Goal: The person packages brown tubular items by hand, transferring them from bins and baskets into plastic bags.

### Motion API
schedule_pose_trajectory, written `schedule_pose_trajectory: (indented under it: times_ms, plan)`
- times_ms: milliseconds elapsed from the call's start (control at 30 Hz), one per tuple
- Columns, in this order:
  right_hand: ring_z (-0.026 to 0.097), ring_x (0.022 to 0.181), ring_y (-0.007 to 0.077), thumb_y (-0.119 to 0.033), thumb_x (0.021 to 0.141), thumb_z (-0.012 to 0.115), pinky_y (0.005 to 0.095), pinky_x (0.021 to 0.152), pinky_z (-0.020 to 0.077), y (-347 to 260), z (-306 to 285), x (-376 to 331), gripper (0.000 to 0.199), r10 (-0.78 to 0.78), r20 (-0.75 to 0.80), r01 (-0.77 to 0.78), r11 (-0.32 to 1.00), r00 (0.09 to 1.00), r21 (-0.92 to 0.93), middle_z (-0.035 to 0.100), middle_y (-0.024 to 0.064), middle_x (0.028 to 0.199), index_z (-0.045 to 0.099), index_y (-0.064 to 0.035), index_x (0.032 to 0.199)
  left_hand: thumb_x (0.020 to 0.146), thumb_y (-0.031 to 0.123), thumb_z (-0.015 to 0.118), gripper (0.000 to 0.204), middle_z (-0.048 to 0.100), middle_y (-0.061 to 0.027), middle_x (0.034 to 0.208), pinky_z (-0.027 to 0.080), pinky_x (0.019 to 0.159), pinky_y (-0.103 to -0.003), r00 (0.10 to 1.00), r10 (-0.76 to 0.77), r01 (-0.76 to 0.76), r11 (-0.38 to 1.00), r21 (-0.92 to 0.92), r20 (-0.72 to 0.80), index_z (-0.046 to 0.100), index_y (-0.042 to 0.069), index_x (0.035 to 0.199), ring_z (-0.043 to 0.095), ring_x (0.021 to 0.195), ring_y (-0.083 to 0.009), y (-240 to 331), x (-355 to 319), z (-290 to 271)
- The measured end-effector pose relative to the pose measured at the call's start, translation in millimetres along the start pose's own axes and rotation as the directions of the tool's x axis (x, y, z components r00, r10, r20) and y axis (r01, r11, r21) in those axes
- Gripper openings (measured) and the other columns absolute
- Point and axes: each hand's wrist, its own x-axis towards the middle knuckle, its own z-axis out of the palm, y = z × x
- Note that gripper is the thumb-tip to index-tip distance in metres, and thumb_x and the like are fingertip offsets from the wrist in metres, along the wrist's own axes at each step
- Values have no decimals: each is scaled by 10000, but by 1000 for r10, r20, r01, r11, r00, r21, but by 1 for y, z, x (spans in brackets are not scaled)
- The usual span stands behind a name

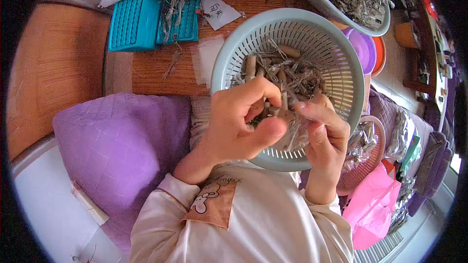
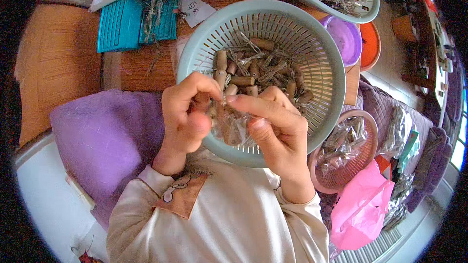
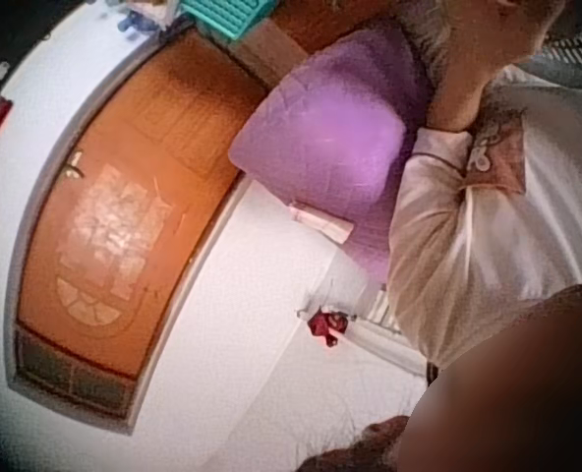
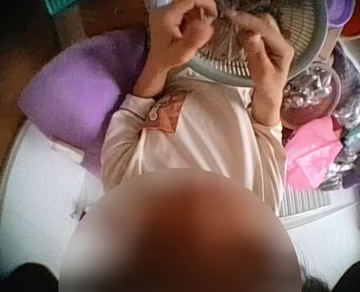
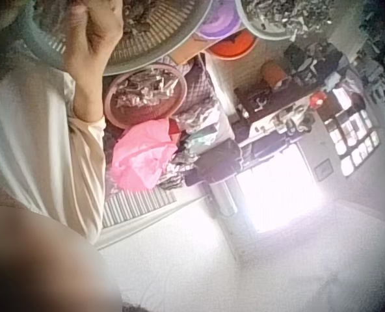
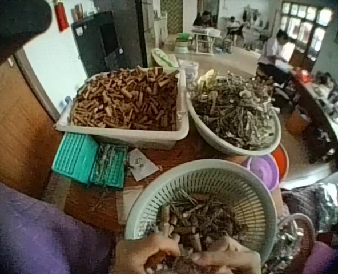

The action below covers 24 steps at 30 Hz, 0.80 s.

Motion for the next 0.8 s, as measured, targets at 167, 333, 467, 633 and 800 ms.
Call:
schedule_pose_trajectory:
  times_ms: [167,333,467,633,800]
  plan:
    - [397,602,102,-234,802,533,229,520,290,2,-1,-3,292,64,74,-77,981,995,179,463,40,686,596,2,962,734,82,569,57,438,-36,487,333,387,-247,994,-100,94,988,119,45,526,46,721,439,419,-86,7,1,2]
    - [395,604,134,-276,764,566,258,542,305,12,13,-4,268,116,50,-111,616,992,780,448,57,658,562,-13,711,704,85,595,78,451,-47,534,349,385,-294,956,293,-274,903,330,-8,529,70,744,467,425,-184,-1,-2,10]
    - [368,581,136,-229,721,599,250,571,317,13,12,-10,317,134,11,-98,661,991,744,415,37,614,409,-58,532,647,111,620,133,461,-16,559,348,398,-290,869,488,-466,756,459,78,533,88,744,456,432,-189,-12,-7,11]
    - [370,533,133,-120,681,662,258,509,323,2,-6,-22,286,-144,-429,19,960,892,-281,414,22,567,422,-62,536,674,56,557,62,491,-27,604,349,416,-279,863,417,-494,585,643,284,538,68,732,443,446,-172,-15,-8,-15]
    - [447,516,147,-53,638,649,262,503,359,4,-139,-60,173,-198,-636,-520,424,746,-742,513,75,585,485,2,636,838,259,452,275,571,-153,680,434,597,-315,830,80,322,740,590,-553,559,9,795,538,590,-292,-54,-9,-67]
